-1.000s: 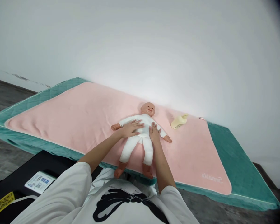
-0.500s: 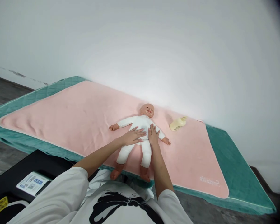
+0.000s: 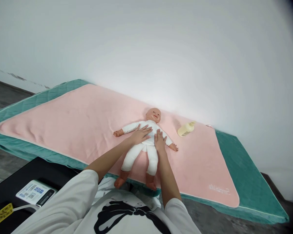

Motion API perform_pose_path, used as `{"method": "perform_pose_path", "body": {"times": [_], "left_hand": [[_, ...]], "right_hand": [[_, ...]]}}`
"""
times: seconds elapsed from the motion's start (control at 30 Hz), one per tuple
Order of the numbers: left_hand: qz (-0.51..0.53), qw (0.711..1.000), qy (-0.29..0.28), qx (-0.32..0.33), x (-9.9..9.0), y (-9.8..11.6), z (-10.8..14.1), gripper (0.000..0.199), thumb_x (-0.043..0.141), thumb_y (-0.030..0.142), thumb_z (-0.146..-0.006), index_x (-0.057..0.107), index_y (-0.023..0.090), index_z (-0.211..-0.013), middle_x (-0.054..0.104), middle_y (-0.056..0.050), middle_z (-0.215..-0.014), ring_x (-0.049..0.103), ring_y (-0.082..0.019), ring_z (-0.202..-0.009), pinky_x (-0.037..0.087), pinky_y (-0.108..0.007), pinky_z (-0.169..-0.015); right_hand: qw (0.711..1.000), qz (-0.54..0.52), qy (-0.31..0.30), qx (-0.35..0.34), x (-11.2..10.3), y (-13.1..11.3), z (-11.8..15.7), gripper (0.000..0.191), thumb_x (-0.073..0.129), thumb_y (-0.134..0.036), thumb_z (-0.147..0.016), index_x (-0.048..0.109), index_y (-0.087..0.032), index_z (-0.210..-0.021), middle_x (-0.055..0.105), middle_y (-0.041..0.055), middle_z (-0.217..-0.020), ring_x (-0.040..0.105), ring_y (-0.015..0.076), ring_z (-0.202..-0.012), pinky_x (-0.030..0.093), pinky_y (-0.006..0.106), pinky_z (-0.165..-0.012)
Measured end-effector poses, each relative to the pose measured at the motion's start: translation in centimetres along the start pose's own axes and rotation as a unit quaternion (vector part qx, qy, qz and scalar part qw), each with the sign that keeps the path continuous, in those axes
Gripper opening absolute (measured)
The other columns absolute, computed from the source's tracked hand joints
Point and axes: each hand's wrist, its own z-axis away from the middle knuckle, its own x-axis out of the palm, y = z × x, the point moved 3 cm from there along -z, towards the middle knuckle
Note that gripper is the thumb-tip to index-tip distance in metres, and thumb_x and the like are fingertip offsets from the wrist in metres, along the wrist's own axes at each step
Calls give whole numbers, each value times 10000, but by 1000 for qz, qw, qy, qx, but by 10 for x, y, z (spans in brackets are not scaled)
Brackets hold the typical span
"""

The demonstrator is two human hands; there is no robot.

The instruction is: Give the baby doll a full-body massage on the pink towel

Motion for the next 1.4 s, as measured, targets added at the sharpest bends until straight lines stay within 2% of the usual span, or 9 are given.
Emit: {"method": "perform_pose_path", "body": {"times": [0.23,0.43,0.53,0.67,0.83,0.97,1.07,1.2,1.4], "left_hand": [[-49,991,70,-100,7,-8,-8,493,290,447,-996,363,353,-1475,299,2,-1569,199,-269,-1473,18,-614,-1164],[-38,974,129,-183,9,-18,-2,505,229,395,-1003,351,317,-1487,340,-20,-1552,276,-292,-1444,57,-626,-1162],[-53,966,155,-198,7,-20,0,506,217,387,-1004,379,299,-1475,395,-41,-1523,329,-288,-1421,39,-619,-1166],[-55,965,154,-205,6,-22,0,503,209,357,-1004,402,281,-1462,432,-55,-1500,367,-280,-1401,66,-611,-1168],[-46,965,154,-205,7,-24,0,503,205,351,-1003,394,295,-1465,431,-56,-1500,371,-276,-1400,88,-612,-1165],[-46,966,155,-204,7,-25,0,503,207,357,-1004,400,281,-1462,431,-62,-1498,371,-275,-1400,84,-613,-1165],[-48,965,157,-202,7,-25,0,503,210,357,-1003,409,272,-1457,438,-68,-1492,380,-279,-1395,89,-617,-1162],[-51,964,163,-204,7,-23,1,500,214,349,-1001,407,287,-1458,443,-65,-1489,385,-273,-1392,92,-609,-1165],[-50,964,158,-207,7,-22,1,500,216,352,-1001,394,292,-1464,434,-63,-1496,372,-272,-1400,92,-612,-1164]], "right_hand": [[1000,6,-1,2,1,1,-2,583,159,-392,-994,216,-167,-1529,203,86,-1596,145,243,-1494,12,571,-1176],[1000,5,4,9,1,-1,0,585,145,-400,-996,212,-170,-1529,193,70,-1600,149,241,-1493,15,571,-1178],[1000,7,2,8,-1,-4,2,575,159,-392,-998,210,-179,-1530,203,72,-1597,148,245,-1494,17,584,-1174],[1000,-6,-7,1,-3,-3,5,586,172,-397,-995,201,-161,-1531,190,71,-1600,135,247,-1496,15,572,-1181],[998,-10,-4,-60,-8,4,15,589,184,-404,-997,140,-186,-1542,175,73,-1602,142,231,-1494,54,553,-1193],[991,-7,-5,-130,-18,-3,34,614,185,-441,-998,118,-172,-1545,135,45,-1608,87,211,-1502,90,474,-1213],[979,2,-47,-200,-24,-19,51,631,140,-531,-984,192,-224,-1533,210,4,-1589,92,174,-1500,111,425,-1219],[965,14,-122,-233,-25,-37,58,650,122,-616,-956,374,-301,-1465,358,-14,-1536,161,172,-1488,108,409,-1223],[953,7,-131,-274,-25,-43,44,593,169,-554,-984,403,-278,-1454,334,-34,-1547,149,160,-1491,32,384,-1227]]}}
